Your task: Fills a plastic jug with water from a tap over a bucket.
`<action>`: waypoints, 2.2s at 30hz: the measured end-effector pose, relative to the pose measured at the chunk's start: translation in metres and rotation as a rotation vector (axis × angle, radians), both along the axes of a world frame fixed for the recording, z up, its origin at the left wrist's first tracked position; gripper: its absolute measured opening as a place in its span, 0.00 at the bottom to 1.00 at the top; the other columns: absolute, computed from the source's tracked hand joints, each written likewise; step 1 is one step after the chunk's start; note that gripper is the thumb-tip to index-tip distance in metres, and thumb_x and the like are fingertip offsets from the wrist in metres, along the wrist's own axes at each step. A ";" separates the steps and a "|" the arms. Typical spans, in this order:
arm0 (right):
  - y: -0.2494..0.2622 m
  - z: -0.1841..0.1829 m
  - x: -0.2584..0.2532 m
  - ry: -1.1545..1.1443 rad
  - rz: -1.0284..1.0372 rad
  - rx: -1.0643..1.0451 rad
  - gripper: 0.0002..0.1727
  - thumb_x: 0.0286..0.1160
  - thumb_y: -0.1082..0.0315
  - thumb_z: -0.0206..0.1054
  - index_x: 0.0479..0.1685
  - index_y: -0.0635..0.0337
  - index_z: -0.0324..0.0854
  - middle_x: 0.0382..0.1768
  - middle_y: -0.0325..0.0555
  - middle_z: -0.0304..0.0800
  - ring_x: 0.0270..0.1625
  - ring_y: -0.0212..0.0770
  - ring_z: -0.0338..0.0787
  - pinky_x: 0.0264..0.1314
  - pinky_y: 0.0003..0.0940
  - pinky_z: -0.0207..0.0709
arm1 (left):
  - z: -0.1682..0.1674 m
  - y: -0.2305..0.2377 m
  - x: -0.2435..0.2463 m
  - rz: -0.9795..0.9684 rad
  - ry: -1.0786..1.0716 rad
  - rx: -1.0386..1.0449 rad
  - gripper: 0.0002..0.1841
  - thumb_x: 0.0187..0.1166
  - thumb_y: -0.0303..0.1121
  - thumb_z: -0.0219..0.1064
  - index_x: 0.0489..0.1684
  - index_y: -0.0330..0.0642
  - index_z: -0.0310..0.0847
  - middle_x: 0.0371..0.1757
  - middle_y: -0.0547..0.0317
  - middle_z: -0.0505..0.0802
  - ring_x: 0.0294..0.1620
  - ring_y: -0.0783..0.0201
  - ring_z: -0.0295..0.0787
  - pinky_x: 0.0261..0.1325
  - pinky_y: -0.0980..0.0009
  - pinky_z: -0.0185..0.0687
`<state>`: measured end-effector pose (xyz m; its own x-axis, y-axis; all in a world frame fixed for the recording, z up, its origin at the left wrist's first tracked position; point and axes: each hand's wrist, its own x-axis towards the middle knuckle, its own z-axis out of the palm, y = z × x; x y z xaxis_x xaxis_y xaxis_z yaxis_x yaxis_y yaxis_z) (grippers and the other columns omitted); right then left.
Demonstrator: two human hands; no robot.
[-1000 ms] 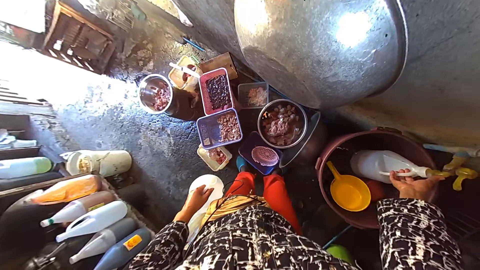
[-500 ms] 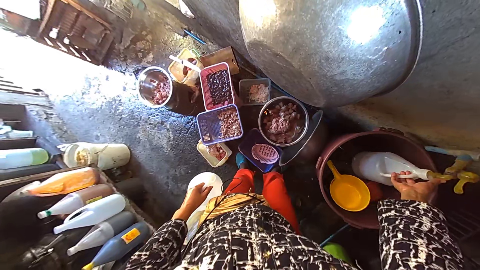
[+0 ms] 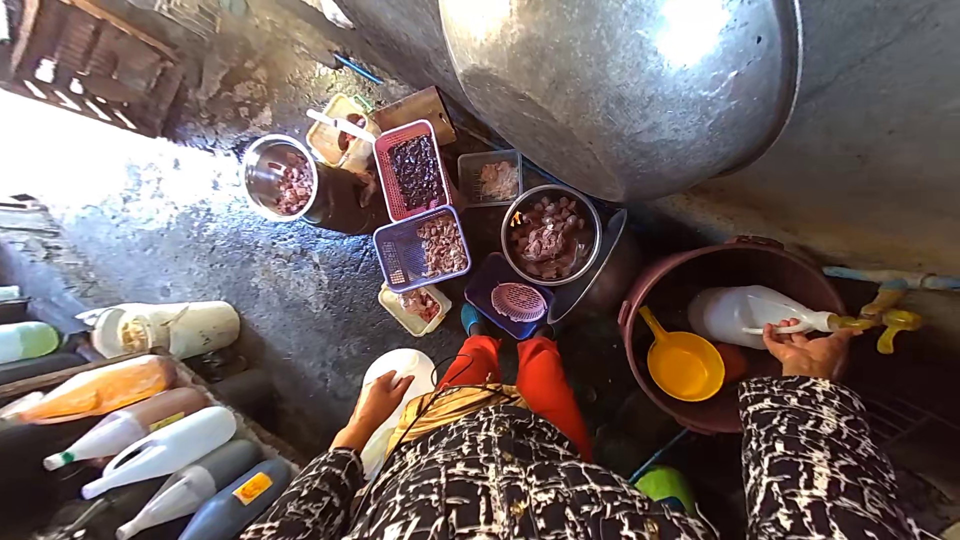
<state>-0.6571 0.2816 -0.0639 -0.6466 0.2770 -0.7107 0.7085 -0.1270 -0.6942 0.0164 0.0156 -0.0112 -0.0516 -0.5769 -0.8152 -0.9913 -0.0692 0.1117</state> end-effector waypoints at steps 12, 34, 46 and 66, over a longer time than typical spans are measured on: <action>0.000 -0.001 -0.003 -0.020 -0.033 -0.001 0.40 0.86 0.28 0.37 0.80 0.50 0.61 0.59 0.45 0.77 0.55 0.37 0.84 0.56 0.36 0.80 | -0.001 -0.001 -0.005 -0.017 0.004 -0.004 0.24 0.90 0.43 0.60 0.46 0.21 0.83 0.40 0.28 0.90 0.47 0.33 0.89 0.57 0.34 0.76; -0.012 -0.002 -0.002 0.044 -0.056 0.015 0.38 0.88 0.31 0.35 0.83 0.49 0.56 0.62 0.47 0.74 0.56 0.40 0.83 0.57 0.38 0.79 | 0.001 -0.005 0.001 -0.033 -0.009 0.009 0.25 0.90 0.43 0.60 0.47 0.20 0.83 0.41 0.25 0.90 0.49 0.31 0.89 0.58 0.32 0.75; -0.011 -0.004 -0.003 0.044 -0.051 0.003 0.39 0.88 0.30 0.35 0.84 0.49 0.55 0.63 0.48 0.74 0.59 0.40 0.83 0.59 0.39 0.79 | -0.002 -0.006 -0.003 -0.030 0.000 0.005 0.25 0.89 0.43 0.60 0.45 0.21 0.83 0.39 0.28 0.89 0.46 0.34 0.89 0.56 0.34 0.76; -0.008 -0.004 -0.005 0.022 -0.043 0.008 0.38 0.88 0.30 0.36 0.82 0.49 0.56 0.61 0.46 0.75 0.56 0.38 0.83 0.56 0.37 0.79 | -0.007 -0.005 -0.002 -0.045 -0.010 0.020 0.25 0.89 0.44 0.60 0.47 0.21 0.83 0.41 0.27 0.90 0.48 0.32 0.89 0.58 0.32 0.76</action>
<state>-0.6619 0.2738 -0.0677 -0.6494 0.3106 -0.6941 0.6870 -0.1517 -0.7107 0.0143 0.0107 -0.0183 -0.0689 -0.5581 -0.8269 -0.9946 -0.0265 0.1007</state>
